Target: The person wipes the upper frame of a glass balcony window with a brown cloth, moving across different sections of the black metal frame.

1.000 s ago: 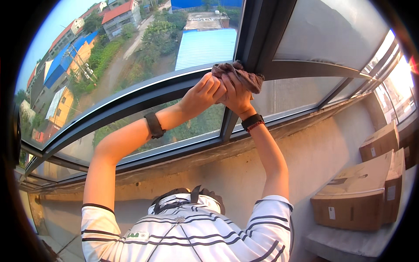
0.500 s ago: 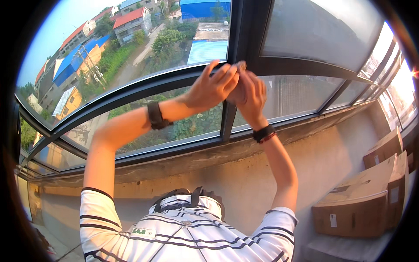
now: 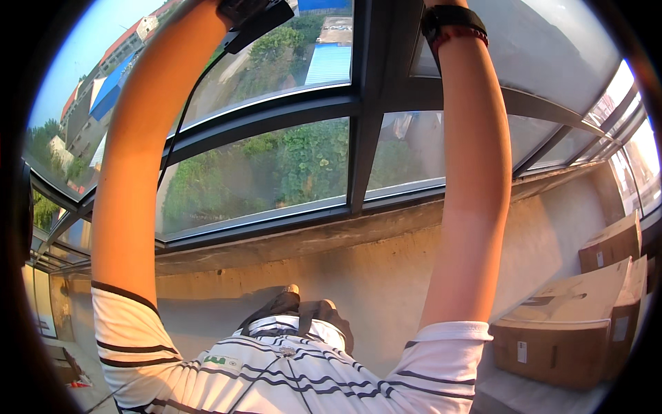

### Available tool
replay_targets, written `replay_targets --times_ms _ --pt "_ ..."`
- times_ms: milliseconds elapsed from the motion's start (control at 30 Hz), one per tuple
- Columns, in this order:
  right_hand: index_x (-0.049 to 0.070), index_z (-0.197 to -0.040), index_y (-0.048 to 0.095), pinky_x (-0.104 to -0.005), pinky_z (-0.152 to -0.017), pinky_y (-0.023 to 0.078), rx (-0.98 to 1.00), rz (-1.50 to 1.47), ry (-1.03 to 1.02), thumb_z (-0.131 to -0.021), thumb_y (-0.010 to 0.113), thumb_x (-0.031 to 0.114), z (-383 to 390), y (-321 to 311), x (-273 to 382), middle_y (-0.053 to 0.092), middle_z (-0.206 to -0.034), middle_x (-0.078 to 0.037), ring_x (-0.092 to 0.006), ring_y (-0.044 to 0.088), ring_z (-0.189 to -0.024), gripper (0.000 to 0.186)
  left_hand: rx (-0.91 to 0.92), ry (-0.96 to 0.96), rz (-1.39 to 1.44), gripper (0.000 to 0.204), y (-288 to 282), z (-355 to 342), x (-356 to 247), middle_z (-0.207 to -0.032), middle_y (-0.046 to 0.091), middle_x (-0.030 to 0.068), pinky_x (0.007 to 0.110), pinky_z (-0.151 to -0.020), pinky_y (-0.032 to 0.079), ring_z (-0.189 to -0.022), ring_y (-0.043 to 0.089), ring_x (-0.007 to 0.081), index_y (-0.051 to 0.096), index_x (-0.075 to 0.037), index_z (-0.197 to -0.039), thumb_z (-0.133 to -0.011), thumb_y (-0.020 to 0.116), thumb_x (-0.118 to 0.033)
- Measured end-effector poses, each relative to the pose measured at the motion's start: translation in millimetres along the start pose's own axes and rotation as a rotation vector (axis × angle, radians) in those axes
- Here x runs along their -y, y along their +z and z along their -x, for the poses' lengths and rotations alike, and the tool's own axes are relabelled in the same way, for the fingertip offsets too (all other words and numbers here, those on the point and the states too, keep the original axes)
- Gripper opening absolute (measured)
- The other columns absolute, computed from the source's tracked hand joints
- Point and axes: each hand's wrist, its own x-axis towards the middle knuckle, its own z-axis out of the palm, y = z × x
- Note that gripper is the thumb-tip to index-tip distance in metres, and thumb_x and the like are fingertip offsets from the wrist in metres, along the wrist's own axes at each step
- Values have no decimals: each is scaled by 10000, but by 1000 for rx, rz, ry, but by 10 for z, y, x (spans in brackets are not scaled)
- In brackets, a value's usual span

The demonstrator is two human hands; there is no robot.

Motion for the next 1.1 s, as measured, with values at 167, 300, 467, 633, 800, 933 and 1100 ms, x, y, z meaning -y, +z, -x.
replay_targets --times_ms 167,300,467,633,800,933,1100 --pt "55 -1105 613 -355 -875 427 -24 324 -192 -688 669 39 878 -102 -98 609 -1037 -109 -265 574 -965 421 -38 214 -326 587 252 957 85 -1206 585 214 418 -935 465 -1090 577 367 527 26 -1219 -749 708 -276" --pt "49 -1238 561 -417 -1018 352 1 407 -118 -701 726 155 1889 -386 15 571 -1257 -147 -312 531 -1158 571 121 52 -308 722 623 1900 -268 -1397 460 120 356 -980 479 -1255 485 291 524 -64 -1251 -555 709 -6" --pt "83 -1288 487 -450 -1021 359 92 542 48 -805 683 202 3163 -585 73 543 -1291 -167 -334 521 -1185 535 338 36 -433 507 874 2837 -542 -1377 464 201 386 -1053 407 -1284 461 301 520 28 -1249 -747 565 -19" --pt "62 -1287 482 -450 -1036 359 136 467 264 -818 683 185 3558 -698 175 529 -1304 -173 -347 491 -1206 524 378 29 -502 469 1070 3052 -667 -1355 487 167 382 -1027 420 -1247 489 284 526 23 -1234 -772 559 -54" --pt "29 -1291 462 -433 -1051 324 169 315 469 -774 726 164 3360 -642 484 476 -1328 -159 -333 431 -1249 596 347 -162 -402 504 899 3093 -763 -1202 520 95 384 -960 435 -1090 517 261 546 -19 -1195 -702 638 -66" --pt "52 -1296 455 -477 -1031 360 25 302 422 -732 736 86 3457 -411 547 413 -1343 -215 -387 422 -1246 632 223 -134 -433 416 844 3335 -719 -1119 524 55 375 -913 468 -1024 545 236 605 -59 -1116 -702 648 -74" --pt "65 -1266 466 -464 -986 423 113 367 375 -708 778 90 4096 -515 450 413 -1330 -222 -379 453 -1223 639 304 -132 -394 335 958 3940 -638 -1112 537 42 356 -872 513 -984 578 209 653 -56 -1063 -728 644 -60"
